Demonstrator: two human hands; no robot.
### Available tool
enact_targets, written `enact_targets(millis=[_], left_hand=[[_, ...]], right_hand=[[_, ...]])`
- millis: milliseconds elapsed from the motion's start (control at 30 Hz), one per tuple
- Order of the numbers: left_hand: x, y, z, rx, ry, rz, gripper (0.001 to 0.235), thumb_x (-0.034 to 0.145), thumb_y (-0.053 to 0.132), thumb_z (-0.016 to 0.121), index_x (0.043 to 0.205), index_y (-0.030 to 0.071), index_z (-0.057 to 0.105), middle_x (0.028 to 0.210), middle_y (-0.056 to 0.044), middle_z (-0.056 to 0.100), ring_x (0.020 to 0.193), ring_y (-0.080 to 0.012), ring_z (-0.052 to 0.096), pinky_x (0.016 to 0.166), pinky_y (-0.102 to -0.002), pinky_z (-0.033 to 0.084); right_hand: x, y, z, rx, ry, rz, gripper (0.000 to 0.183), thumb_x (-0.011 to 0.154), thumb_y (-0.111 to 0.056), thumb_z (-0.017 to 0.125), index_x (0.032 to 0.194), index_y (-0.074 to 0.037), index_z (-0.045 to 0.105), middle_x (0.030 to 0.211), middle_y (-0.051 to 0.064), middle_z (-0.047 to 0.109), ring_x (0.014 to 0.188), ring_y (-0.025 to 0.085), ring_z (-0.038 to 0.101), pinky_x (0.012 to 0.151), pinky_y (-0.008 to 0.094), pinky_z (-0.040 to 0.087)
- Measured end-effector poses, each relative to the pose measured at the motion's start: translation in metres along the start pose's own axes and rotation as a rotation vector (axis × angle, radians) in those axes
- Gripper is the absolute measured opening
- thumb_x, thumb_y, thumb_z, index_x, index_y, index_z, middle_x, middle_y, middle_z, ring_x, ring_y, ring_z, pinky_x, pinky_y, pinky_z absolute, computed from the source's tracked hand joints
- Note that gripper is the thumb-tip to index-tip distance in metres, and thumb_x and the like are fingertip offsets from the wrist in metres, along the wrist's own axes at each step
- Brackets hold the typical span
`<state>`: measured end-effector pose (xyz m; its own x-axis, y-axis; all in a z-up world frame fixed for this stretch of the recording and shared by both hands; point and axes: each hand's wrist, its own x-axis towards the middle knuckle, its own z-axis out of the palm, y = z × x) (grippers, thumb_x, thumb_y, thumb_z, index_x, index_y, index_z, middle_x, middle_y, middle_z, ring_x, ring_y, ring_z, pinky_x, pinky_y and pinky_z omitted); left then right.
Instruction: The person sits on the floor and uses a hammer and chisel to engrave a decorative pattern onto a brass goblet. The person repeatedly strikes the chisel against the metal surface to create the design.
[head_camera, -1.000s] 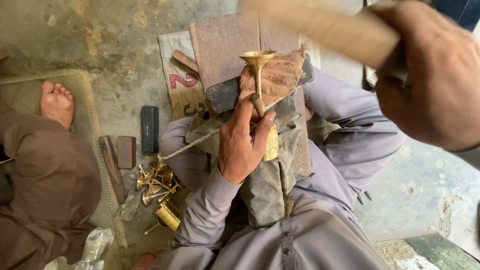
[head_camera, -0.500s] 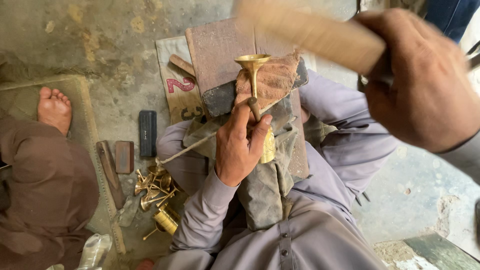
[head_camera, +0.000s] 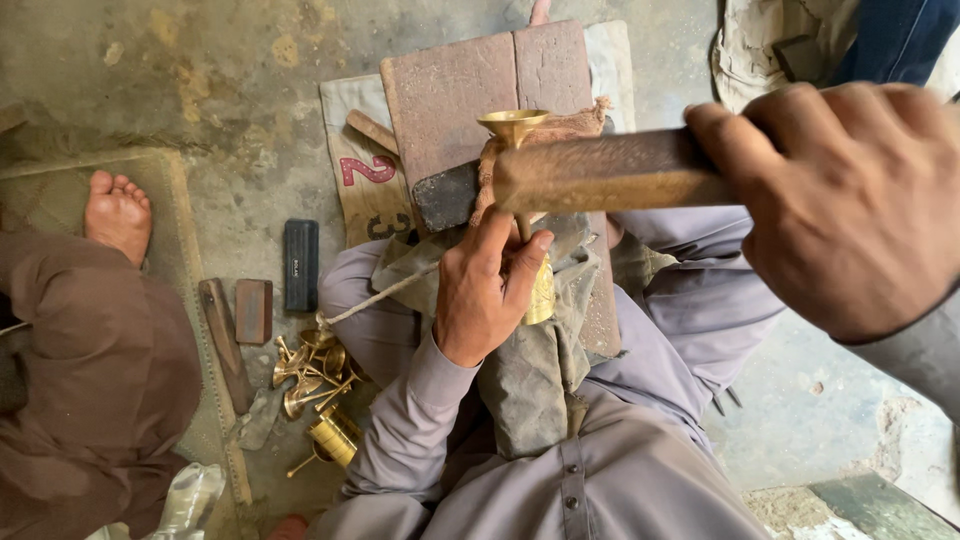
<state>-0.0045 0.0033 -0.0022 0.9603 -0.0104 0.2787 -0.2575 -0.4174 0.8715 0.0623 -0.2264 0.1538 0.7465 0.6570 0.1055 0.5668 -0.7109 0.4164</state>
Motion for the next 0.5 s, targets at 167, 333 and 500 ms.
enact_targets(millis=[167, 333, 500], left_hand=[[0.004, -0.008, -0.008, -0.207, 0.095, -0.075, 0.022, 0.107, 0.022, 0.064, 0.105, 0.003, 0.053, 0.080, -0.005, 0.071, 0.068, -0.0142, 0.073, 0.058, -0.025, 0.057], [0.003, -0.010, -0.010, -0.250, 0.028, -0.086, 0.025, 0.103, 0.020, 0.068, 0.108, 0.001, 0.052, 0.078, -0.006, 0.071, 0.068, -0.0133, 0.073, 0.059, -0.026, 0.057], [-0.001, -0.012, -0.005, -0.211, 0.060, -0.086, 0.024, 0.104, 0.020, 0.069, 0.104, 0.003, 0.052, 0.078, -0.007, 0.070, 0.069, -0.0152, 0.071, 0.062, -0.029, 0.055]], right_hand=[[-0.014, 0.009, 0.003, 0.230, 0.056, 0.053, 0.046, 0.093, 0.007, 0.069, 0.136, -0.008, 0.067, 0.119, 0.010, 0.069, 0.099, 0.025, 0.063, 0.093, 0.035, 0.049], [-0.017, 0.011, 0.008, 0.318, 0.074, 0.062, 0.057, 0.086, 0.013, 0.067, 0.140, -0.004, 0.067, 0.119, 0.016, 0.068, 0.099, 0.028, 0.062, 0.095, 0.038, 0.051], [0.002, 0.010, 0.002, 0.417, 0.038, 0.070, 0.061, 0.076, 0.011, 0.071, 0.134, -0.002, 0.064, 0.109, 0.015, 0.068, 0.091, 0.031, 0.063, 0.084, 0.041, 0.052]])
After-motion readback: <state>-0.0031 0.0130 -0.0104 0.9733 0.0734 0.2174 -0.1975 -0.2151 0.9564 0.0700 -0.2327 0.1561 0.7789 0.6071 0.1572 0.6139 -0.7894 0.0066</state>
